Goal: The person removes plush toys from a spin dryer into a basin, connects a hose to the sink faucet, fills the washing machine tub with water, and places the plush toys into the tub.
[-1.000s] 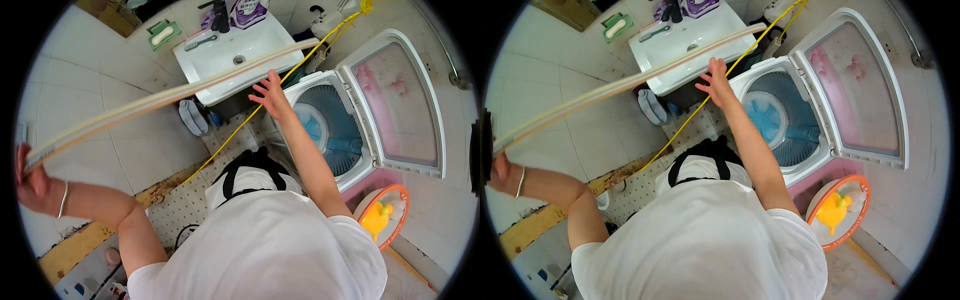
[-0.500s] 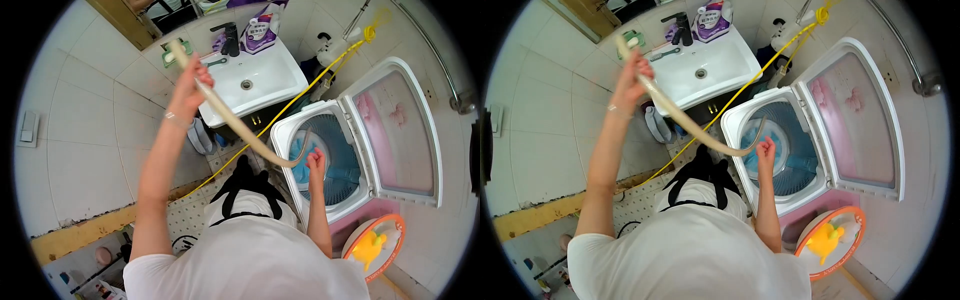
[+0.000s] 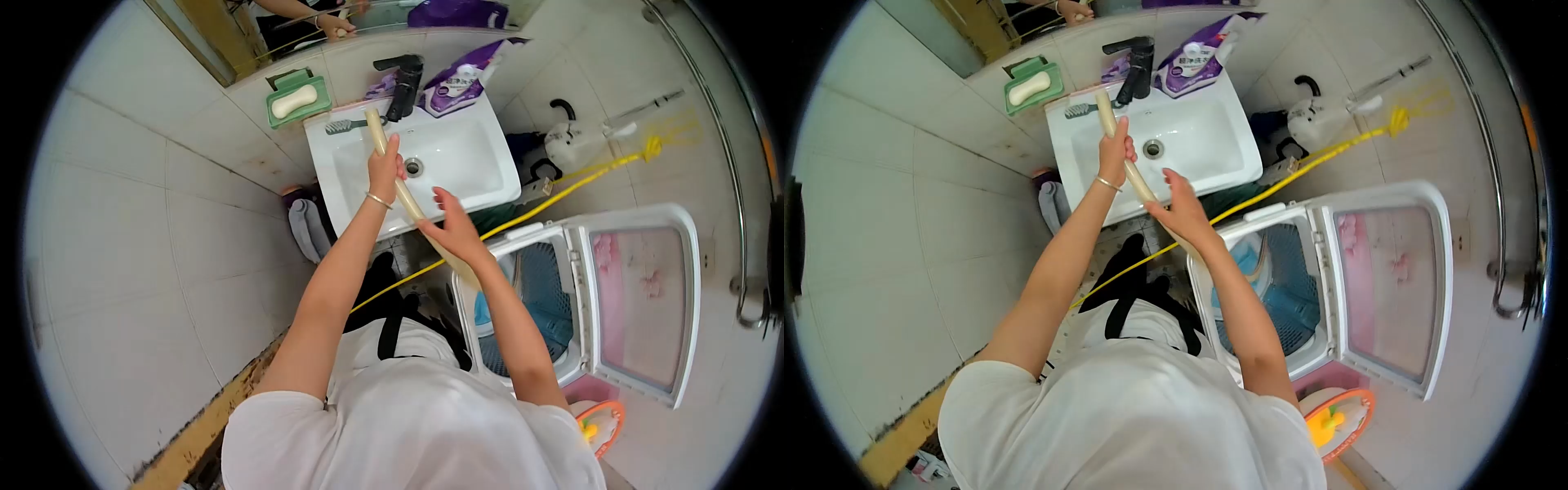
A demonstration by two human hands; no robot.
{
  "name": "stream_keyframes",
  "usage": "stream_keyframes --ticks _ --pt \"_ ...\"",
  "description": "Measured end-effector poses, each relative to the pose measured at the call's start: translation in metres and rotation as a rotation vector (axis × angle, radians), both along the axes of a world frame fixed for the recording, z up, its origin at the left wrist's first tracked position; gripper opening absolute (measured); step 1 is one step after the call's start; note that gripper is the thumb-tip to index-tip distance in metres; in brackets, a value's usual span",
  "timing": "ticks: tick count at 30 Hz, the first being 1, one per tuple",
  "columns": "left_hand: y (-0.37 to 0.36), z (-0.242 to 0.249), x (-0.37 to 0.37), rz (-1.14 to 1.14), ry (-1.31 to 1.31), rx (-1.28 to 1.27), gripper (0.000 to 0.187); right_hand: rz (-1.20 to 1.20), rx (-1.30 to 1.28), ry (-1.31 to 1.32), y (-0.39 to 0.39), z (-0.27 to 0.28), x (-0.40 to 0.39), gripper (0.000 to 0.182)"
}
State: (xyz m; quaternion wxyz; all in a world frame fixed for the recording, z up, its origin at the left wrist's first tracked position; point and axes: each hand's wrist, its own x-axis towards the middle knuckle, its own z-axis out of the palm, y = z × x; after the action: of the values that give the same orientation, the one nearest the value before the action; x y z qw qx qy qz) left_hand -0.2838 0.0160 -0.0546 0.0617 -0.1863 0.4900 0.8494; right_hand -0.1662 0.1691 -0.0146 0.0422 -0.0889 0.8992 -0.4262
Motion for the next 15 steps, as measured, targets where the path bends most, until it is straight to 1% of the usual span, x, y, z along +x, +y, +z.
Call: stream_keyframes --ticks 1,3,5,7,9,10,11,12,13,14,15 --pt "-0.006 -0.007 -0.004 0.010 -0.016 0.014 0.030 0.057 -0.016 -0.117 -0.008 -0.016 -0.017 0.052" --pt "-0.020 -0.020 -0.014 -0.041 -0.085 0.168 0.030 0.265 -0.299 -0.690 -0.019 -0.060 -0.044 0.034" --pt "-0.047 -0.035 -0.027 -0.045 -0.124 0.236 0.029 0.265 -0.137 -0.775 -0.038 -0.037 -0.042 0.027" --pt "-0.056 -0.034 -0.035 -0.048 -0.158 0.303 0.029 0.342 -0.113 -0.865 -0.040 -0.033 -0.041 0.029" --pt "-0.055 -0.025 -0.032 -0.159 -0.168 0.134 0.028 0.492 -0.064 -0.878 -0.031 -0.045 -0.057 0.029" --pt "-0.047 -0.021 -0.034 -0.121 -0.180 -0.010 0.027 0.503 -0.002 -0.759 -0.025 -0.049 -0.071 0.033" --pt "-0.040 -0.023 -0.037 -0.123 -0.192 -0.002 0.027 0.511 0.059 -0.638 -0.021 -0.055 -0.090 0.037" --pt "-0.033 -0.026 -0.040 -0.141 -0.132 -0.249 0.026 0.303 -0.140 -0.670 -0.025 -0.044 -0.114 0.040" --pt "-0.027 -0.030 -0.044 -0.156 -0.068 -0.495 0.026 0.093 -0.332 -0.688 -0.031 -0.021 -0.143 0.042" --pt "-0.019 -0.049 -0.046 -0.032 0.090 -0.615 0.023 -0.076 -0.498 -0.753 -0.037 -0.002 -0.170 0.041" --pt "-0.015 -0.047 -0.047 -0.032 0.082 -0.608 0.023 -0.252 -0.665 -0.809 -0.043 0.011 -0.194 0.040"
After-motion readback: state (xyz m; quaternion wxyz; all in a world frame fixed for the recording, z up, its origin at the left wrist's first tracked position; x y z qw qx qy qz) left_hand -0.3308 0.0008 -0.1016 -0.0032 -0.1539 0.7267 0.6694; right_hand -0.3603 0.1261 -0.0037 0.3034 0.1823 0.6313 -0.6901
